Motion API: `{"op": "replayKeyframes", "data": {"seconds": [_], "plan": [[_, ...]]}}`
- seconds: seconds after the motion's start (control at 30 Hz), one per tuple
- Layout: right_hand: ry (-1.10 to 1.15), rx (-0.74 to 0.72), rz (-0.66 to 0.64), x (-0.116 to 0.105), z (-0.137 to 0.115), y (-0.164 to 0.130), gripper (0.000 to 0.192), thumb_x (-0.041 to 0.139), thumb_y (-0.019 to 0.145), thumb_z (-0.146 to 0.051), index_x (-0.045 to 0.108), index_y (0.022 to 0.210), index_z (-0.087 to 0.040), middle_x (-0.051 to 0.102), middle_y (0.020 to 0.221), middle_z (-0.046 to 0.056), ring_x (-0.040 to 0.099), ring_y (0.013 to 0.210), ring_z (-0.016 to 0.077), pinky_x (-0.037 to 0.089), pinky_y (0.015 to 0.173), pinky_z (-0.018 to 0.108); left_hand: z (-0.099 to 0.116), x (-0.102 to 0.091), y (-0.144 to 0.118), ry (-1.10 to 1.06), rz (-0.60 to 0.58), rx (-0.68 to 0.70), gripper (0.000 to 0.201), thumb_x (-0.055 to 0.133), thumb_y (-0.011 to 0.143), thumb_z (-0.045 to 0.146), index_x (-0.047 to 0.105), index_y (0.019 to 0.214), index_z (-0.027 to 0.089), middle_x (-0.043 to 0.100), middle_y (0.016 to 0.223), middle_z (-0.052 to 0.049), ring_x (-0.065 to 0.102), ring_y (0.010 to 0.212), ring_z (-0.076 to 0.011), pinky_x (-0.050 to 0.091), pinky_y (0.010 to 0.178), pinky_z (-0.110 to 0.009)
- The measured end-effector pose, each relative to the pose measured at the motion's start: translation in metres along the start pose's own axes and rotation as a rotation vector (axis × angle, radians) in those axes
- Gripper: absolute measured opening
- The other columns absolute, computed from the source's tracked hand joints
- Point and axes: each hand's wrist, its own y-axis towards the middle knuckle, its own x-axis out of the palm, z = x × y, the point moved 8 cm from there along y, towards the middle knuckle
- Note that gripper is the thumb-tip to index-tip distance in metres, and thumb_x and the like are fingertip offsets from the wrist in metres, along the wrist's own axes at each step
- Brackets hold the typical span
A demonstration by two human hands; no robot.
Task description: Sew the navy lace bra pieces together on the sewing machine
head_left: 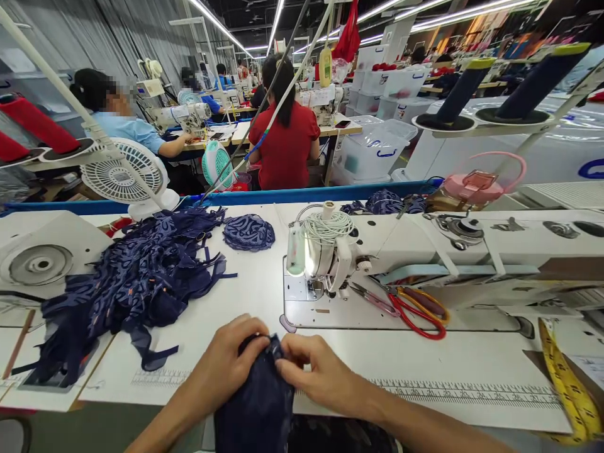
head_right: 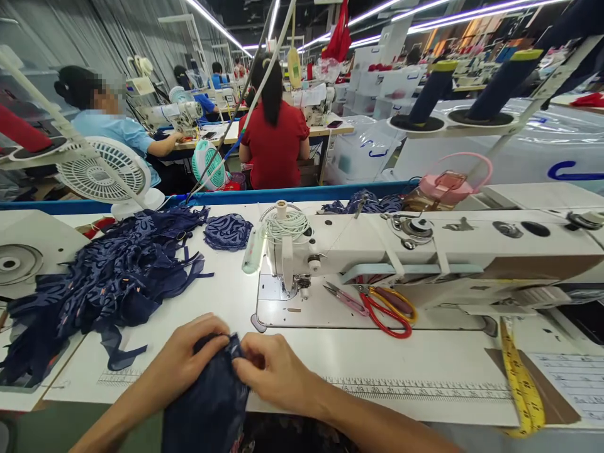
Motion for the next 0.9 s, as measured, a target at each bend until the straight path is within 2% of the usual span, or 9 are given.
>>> {"op": "replayKeyframes", "data": {"seconds": [0.1,0.17,0.23,0.3,0.4,0.53,0.73,0.8,0.9], "plan": [[-0.299,-0.021,0.160,-0.038,0.021,-0.002,0.021,0.047,0.093,-0.026,0.054,0.074,-0.019,0.052,0.063,-0.004,0.049,0.059,0.0108,0.035,0.056,0.022,-0.010,0.025,0.047,-0.056,-0.050,0.007,0.015,0.051,0.089,0.022,0.064,0.080,0.021,0.066,0.083,-0.002,0.060,0.082,-0.0184,0.045,0.077,-0.028],[-0.592,-0.093,0.274,-0.059,0.026,-0.002,0.023,0.040,0.097,-0.024,0.061,0.089,-0.020,0.062,0.073,0.001,0.056,0.065,0.0143,0.038,0.061,0.025,-0.016,0.040,0.069,-0.067,-0.072,0.011,0.016,0.052,0.088,0.023,0.065,0.079,0.020,0.065,0.082,-0.002,0.060,0.081,-0.0184,0.045,0.077,-0.028],[-0.832,-0.129,0.336,-0.070,0.030,0.003,0.027,0.038,0.096,-0.016,0.062,0.107,-0.021,0.065,0.075,0.005,0.058,0.064,0.0174,0.038,0.059,0.028,-0.020,0.051,0.080,-0.071,-0.089,0.016,0.016,0.052,0.087,0.023,0.065,0.079,0.020,0.065,0.081,-0.002,0.060,0.079,-0.0179,0.044,0.076,-0.028],[-0.943,-0.117,0.376,-0.073,0.035,0.014,0.034,0.041,0.091,-0.008,0.060,0.115,-0.022,0.064,0.069,0.006,0.057,0.057,0.0194,0.037,0.055,0.030,-0.023,0.055,0.082,-0.074,-0.101,0.014,0.016,0.052,0.087,0.023,0.066,0.079,0.020,0.065,0.081,-0.002,0.060,0.078,-0.0175,0.044,0.075,-0.027],[-0.941,-0.102,0.431,-0.075,0.037,0.033,0.033,0.045,0.087,-0.004,0.060,0.110,-0.022,0.063,0.072,0.009,0.059,0.061,0.0221,0.041,0.058,0.032,-0.027,0.056,0.081,-0.075,-0.108,-0.001,0.017,0.052,0.087,0.024,0.066,0.080,0.020,0.066,0.082,-0.002,0.060,0.079,-0.0180,0.045,0.076,-0.028],[-0.947,-0.118,0.410,-0.079,0.034,0.041,0.028,0.041,0.089,-0.005,0.061,0.096,-0.023,0.063,0.072,0.009,0.058,0.064,0.0215,0.041,0.058,0.032,-0.033,0.057,0.081,-0.089,-0.110,-0.020,0.016,0.052,0.087,0.025,0.066,0.080,0.020,0.066,0.082,-0.002,0.061,0.080,-0.0182,0.046,0.076,-0.028],[-0.974,-0.122,0.344,-0.095,0.038,-0.007,0.029,0.036,0.093,-0.014,0.064,0.097,-0.021,0.062,0.063,0.006,0.054,0.054,0.0195,0.035,0.051,0.031,-0.036,0.055,0.082,-0.177,-0.072,-0.035,0.015,0.054,0.088,0.025,0.067,0.081,0.021,0.068,0.085,-0.002,0.061,0.082,-0.0184,0.046,0.076,-0.027],[-0.893,-0.042,0.364,-0.104,0.044,-0.020,0.028,0.037,0.097,-0.025,0.064,0.097,-0.019,0.063,0.061,0.005,0.056,0.052,0.0201,0.035,0.051,0.031,-0.033,0.055,0.083,-0.192,-0.068,-0.028,0.015,0.054,0.088,0.025,0.067,0.081,0.021,0.067,0.085,-0.002,0.061,0.082,-0.0181,0.046,0.076,-0.027],[-0.655,0.102,0.349,-0.106,0.054,-0.019,0.034,0.039,0.098,-0.040,0.062,0.081,-0.022,0.060,0.057,0.001,0.057,0.054,0.0190,0.039,0.056,0.030,-0.026,0.059,0.087,-0.204,-0.071,-0.016,0.016,0.053,0.088,0.024,0.066,0.081,0.020,0.066,0.084,-0.002,0.061,0.080,-0.0174,0.045,0.076,-0.027]]}}
